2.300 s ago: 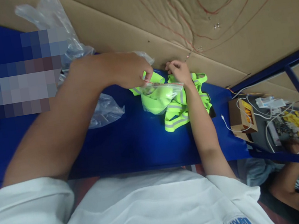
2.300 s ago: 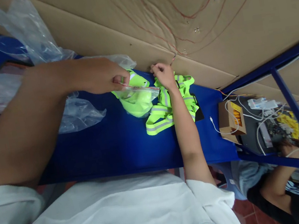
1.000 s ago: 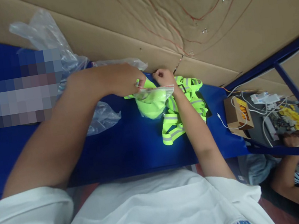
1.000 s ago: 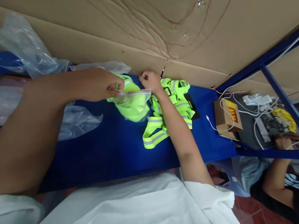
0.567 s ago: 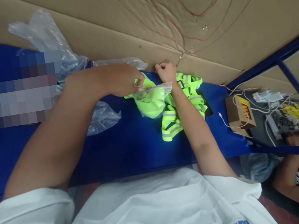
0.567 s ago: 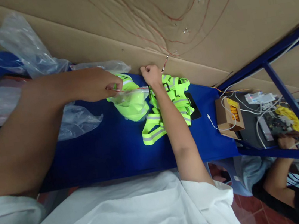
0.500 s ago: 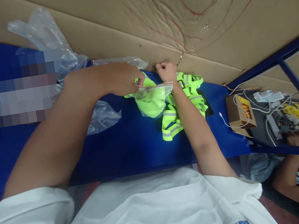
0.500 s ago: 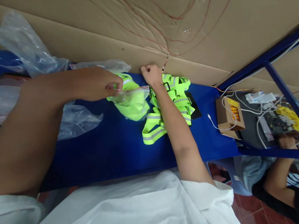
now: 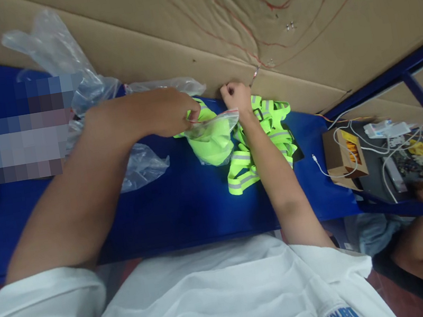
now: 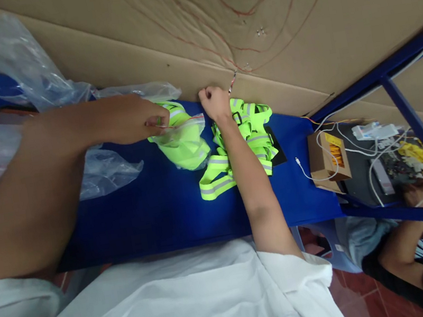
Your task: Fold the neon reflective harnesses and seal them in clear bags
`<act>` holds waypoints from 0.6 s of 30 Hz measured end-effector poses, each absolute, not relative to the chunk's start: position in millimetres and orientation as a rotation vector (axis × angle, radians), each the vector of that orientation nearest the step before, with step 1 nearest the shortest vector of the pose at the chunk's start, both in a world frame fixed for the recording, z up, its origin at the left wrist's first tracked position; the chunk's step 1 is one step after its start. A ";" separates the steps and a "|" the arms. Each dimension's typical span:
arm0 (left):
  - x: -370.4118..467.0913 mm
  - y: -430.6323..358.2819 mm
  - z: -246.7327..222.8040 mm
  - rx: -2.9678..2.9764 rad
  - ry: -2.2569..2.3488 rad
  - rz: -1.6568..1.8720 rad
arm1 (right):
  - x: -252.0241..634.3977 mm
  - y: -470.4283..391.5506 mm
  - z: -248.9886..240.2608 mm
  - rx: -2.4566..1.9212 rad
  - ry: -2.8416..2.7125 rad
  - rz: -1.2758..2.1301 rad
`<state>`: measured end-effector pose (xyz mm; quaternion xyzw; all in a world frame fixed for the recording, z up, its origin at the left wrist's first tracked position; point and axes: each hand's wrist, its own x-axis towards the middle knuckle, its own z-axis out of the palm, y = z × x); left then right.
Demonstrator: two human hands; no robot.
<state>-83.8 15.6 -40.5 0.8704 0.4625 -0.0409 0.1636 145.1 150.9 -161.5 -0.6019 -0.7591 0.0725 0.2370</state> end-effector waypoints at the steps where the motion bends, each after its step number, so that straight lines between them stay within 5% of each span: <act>1: -83.5 15.8 -40.7 2.476 1.320 -0.115 | 145.2 149.4 -161.0 -1.639 -2.068 0.198; 18: -84.2 21.8 -58.0 2.450 1.279 -0.033 | 142.1 138.4 -161.8 -1.569 -2.009 0.168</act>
